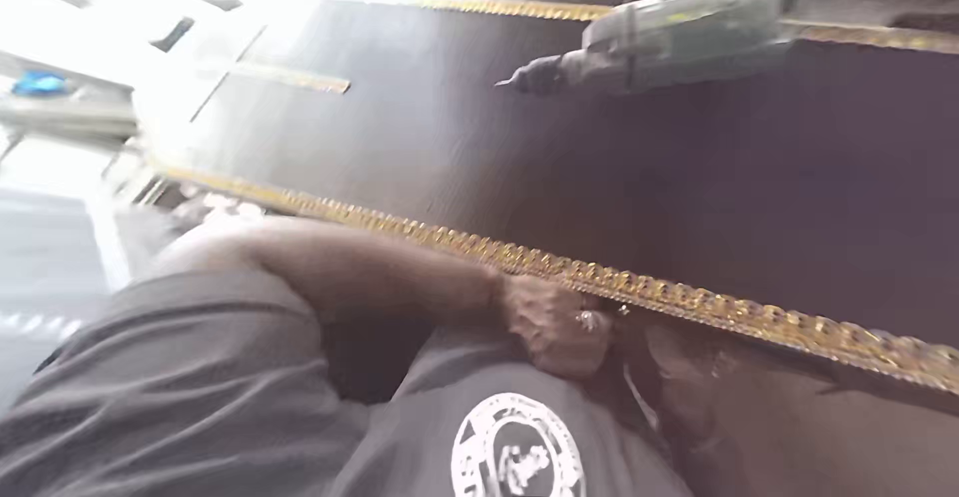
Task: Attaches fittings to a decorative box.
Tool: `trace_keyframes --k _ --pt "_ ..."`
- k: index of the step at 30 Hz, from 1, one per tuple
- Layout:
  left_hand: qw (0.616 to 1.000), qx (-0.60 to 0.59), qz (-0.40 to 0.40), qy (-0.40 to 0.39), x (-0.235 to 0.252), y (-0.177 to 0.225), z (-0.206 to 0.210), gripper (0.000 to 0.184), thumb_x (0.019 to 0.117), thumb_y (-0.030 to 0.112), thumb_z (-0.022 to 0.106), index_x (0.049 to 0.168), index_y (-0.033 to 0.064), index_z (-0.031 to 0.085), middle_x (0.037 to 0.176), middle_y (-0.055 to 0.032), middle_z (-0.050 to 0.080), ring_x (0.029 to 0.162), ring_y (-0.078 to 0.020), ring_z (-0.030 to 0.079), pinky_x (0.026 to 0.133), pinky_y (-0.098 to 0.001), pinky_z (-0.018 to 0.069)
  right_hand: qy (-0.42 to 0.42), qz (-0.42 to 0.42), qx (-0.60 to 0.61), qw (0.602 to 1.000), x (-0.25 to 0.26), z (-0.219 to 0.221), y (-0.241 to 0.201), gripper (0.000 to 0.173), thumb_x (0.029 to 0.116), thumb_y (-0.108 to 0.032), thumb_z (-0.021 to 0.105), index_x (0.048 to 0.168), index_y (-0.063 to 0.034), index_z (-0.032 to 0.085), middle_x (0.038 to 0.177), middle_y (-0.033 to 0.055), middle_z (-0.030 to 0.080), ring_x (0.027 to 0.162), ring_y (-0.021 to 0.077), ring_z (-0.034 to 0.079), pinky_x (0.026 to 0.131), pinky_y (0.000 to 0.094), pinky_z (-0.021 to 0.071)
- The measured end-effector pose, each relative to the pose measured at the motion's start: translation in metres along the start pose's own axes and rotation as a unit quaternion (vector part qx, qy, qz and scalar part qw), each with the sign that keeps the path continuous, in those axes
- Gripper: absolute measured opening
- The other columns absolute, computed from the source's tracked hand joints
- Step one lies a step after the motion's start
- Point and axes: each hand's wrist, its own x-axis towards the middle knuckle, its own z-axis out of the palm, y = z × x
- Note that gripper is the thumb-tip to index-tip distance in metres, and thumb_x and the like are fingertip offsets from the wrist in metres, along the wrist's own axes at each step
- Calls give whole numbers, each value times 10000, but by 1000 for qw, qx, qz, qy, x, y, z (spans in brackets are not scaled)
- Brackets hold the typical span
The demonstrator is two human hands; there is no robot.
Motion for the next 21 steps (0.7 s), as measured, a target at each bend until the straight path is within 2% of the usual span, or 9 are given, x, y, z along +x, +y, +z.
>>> trace_keyframes --k 3,7,10,11,12,15,17,19,21 --pt "997 46 50 -33 0 -3 0 210 1025 99 497 1031 65 704 1010 -69 722 934 -210 693 706 -332 555 40 6 21 999 1 8 -6 180 989 -137 654 1039 -10 772 1007 69 778 968 71 728 912 262 589" --pt "993 84 81 -22 4 -7 -2 212 1004 59 487 937 74 687 896 -74 696 926 -241 695 716 -358 569 112 -19 -97 989 7 14 -34 211 979 -132 616 1009 4 774 949 93 773 922 94 725 885 235 560" --pt "993 71 80 -40 -7 -4 -1 216 973 72 512 869 86 701 849 -82 715 979 -285 715 830 -398 589 108 76 -122 984 1 26 -59 244 1011 -95 551 1043 55 741 980 165 748 932 201 705 888 321 540" --pt "992 82 83 -54 -10 -5 -1 210 961 68 527 852 90 705 850 -86 720 1010 -298 714 866 -406 586 85 117 -111 983 4 24 -68 259 1043 -112 537 1085 48 736 1034 162 745 984 205 691 941 327 512" --pt "988 105 87 -74 -15 -6 -2 194 939 64 545 837 94 707 859 -87 727 1045 -308 710 898 -413 581 105 95 -107 984 4 29 -65 256 1041 -112 541 1064 45 742 1006 156 745 952 200 690 917 325 516" --pt "968 194 112 -114 -22 -6 1 181 922 63 578 817 82 725 888 -108 745 1109 -325 697 1000 -429 541 259 -128 -125 949 6 56 -4 220 1000 -157 593 884 -25 726 741 27 646 664 52 584 629 219 482" --pt "956 219 141 -133 -23 -8 2 198 942 69 572 837 53 740 933 -153 751 1131 -366 689 1069 -471 500 303 -258 -107 911 16 65 42 207 1012 -202 614 966 -53 750 792 -24 672 694 -14 607 615 166 505" --pt "944 218 172 -178 -18 -11 0 181 949 35 569 866 26 731 889 -162 736 1083 -383 694 1177 -553 368 294 -169 -125 932 9 66 14 202 1005 -204 610 1006 -62 753 843 -21 708 763 -4 643 694 192 538" --pt "926 222 189 -240 -9 -11 -6 153 939 -11 573 916 4 724 867 -161 720 1004 -368 699 1197 -592 305 288 -95 -157 940 2 64 -14 176 987 -169 626 1002 -59 762 866 2 731 798 28 670 735 226 560"
